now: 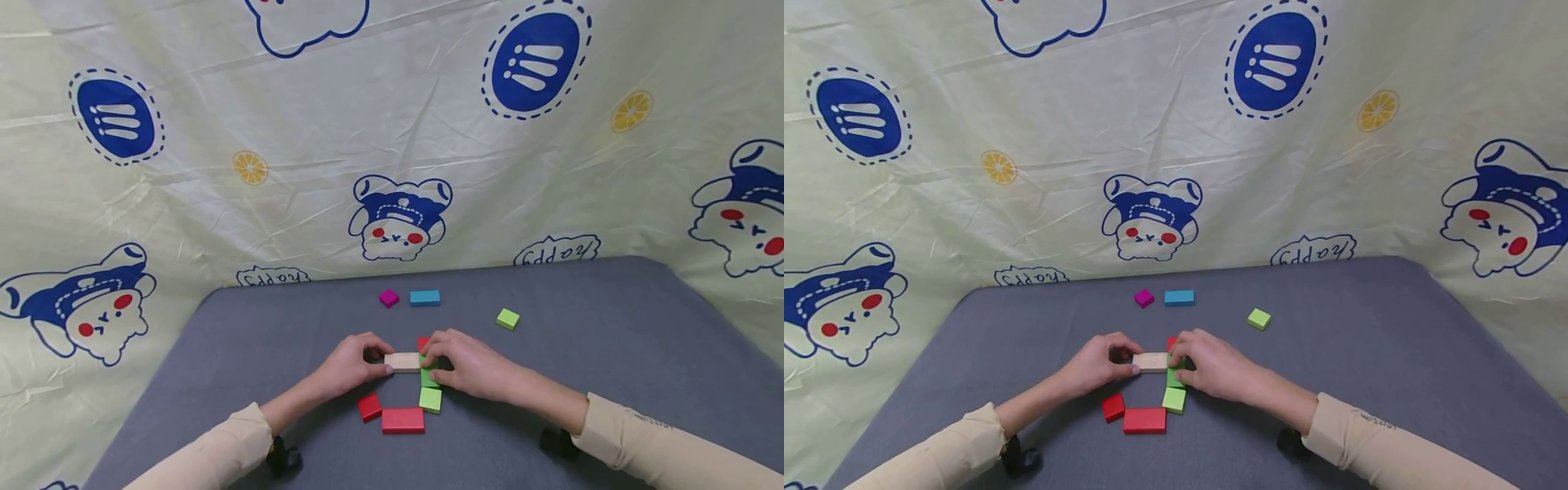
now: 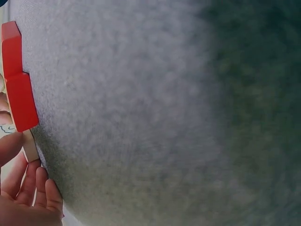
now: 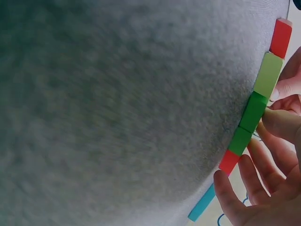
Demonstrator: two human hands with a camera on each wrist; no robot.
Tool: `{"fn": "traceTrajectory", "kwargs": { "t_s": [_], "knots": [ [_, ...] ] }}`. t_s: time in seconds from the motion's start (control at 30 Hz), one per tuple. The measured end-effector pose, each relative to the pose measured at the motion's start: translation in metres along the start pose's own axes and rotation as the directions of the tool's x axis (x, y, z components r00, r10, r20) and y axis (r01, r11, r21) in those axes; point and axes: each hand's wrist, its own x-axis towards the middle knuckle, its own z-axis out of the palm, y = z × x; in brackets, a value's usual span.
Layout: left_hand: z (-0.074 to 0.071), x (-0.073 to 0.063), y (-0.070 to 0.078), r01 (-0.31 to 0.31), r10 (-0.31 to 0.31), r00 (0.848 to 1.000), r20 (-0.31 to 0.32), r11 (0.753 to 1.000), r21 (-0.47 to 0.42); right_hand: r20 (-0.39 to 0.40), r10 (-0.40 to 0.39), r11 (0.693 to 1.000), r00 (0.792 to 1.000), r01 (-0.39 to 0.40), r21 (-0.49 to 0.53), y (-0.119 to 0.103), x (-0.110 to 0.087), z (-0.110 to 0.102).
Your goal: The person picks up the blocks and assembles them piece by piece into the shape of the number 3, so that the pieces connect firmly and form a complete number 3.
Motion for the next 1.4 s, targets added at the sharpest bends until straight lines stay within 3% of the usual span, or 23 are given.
{"fn": "traceTrajectory", "kwargs": {
  "t_s": [0.53,1.0,1.4],
  "knots": [
    [-0.001,0.001,0.002,-0.001,0.001,1.0,0.017,1.0,-0.009,0.049,-0.026,0.993,0.998,0.031,-0.112,-0.008,0.008,-0.007],
    [0.0,0.001,0.0,-0.004,0.004,1.0,0.007,1.0,-0.003,-0.035,-0.039,0.999,0.999,0.038,-0.009,0.003,0.006,-0.016],
    [0.003,0.003,-0.003,-0.049,0.049,0.999,-0.011,0.999,0.013,-0.089,0.087,0.996,0.992,-0.083,0.045,0.028,-0.011,-0.031]
  ]
}}
